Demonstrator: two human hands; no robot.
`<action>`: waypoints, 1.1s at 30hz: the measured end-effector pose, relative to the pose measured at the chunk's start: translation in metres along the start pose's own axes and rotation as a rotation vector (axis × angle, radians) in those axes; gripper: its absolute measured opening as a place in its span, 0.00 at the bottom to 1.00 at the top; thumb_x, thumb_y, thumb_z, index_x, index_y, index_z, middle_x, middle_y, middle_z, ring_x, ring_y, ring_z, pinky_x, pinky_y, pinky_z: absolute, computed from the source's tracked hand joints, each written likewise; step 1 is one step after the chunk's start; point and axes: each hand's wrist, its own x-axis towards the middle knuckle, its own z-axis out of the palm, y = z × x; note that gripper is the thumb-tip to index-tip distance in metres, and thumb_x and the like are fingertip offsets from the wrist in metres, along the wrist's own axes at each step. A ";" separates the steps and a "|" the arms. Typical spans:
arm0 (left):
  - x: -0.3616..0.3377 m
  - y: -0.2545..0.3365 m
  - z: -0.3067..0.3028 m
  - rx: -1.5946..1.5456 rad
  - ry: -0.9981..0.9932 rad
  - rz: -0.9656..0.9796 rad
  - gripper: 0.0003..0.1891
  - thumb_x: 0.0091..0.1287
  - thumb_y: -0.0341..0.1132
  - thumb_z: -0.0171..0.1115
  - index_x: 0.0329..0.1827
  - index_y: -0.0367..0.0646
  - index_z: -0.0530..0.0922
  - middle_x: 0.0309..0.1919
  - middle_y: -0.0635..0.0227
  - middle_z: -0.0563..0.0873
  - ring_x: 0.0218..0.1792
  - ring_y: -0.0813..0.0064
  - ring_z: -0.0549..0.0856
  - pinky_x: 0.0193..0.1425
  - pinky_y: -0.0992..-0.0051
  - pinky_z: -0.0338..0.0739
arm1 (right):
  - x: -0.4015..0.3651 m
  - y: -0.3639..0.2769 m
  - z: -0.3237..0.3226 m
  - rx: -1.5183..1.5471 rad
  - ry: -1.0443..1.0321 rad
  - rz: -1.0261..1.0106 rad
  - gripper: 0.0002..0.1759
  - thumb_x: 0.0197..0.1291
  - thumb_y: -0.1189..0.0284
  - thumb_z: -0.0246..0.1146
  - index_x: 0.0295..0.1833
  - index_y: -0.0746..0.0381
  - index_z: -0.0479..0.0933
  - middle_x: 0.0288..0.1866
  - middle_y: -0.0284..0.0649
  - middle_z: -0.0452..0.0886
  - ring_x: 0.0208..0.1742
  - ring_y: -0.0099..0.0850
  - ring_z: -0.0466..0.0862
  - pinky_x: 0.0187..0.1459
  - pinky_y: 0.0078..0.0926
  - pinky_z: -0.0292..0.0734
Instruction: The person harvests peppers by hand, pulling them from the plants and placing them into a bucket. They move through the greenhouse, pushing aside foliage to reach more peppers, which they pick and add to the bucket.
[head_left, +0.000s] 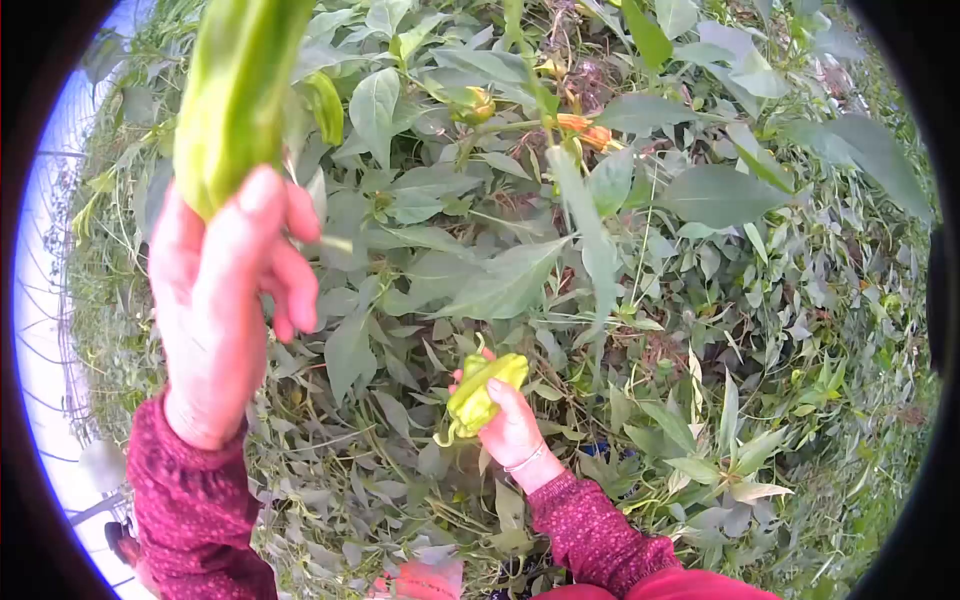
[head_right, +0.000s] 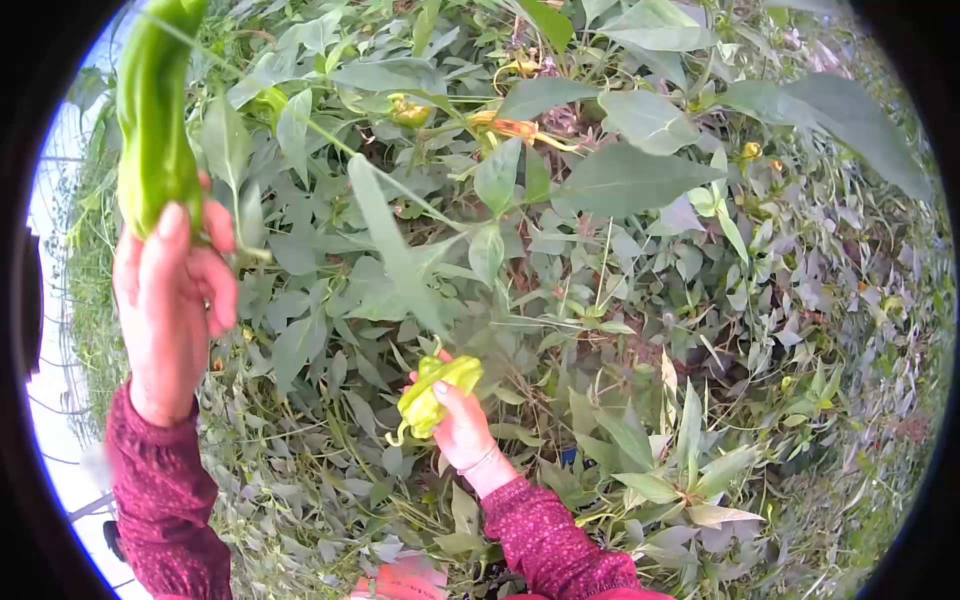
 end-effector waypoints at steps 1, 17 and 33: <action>-0.032 -0.027 0.002 -0.087 -0.101 -0.195 0.21 0.66 0.39 0.56 0.58 0.40 0.66 0.31 0.67 0.78 0.17 0.85 0.74 0.18 0.87 0.68 | -0.001 -0.003 0.002 -0.028 -0.018 -0.034 0.35 0.54 0.61 0.64 0.66 0.53 0.59 0.56 0.42 0.72 0.58 0.38 0.73 0.59 0.39 0.69; -0.172 -0.175 0.037 0.804 -0.630 -0.198 0.27 0.60 0.41 0.60 0.53 0.28 0.63 0.19 0.56 0.80 0.23 0.56 0.82 0.24 0.63 0.76 | -0.012 0.008 -0.026 -0.026 -0.049 0.109 0.46 0.50 0.57 0.67 0.71 0.55 0.52 0.66 0.35 0.64 0.67 0.33 0.64 0.68 0.37 0.57; -0.019 -0.299 -0.104 1.472 -0.278 -0.318 0.28 0.59 0.41 0.60 0.63 0.43 0.67 0.57 0.58 0.72 0.58 0.61 0.71 0.59 0.63 0.67 | -0.014 0.016 -0.013 -0.104 0.030 0.266 0.46 0.47 0.53 0.66 0.69 0.60 0.56 0.64 0.39 0.67 0.64 0.35 0.69 0.66 0.38 0.62</action>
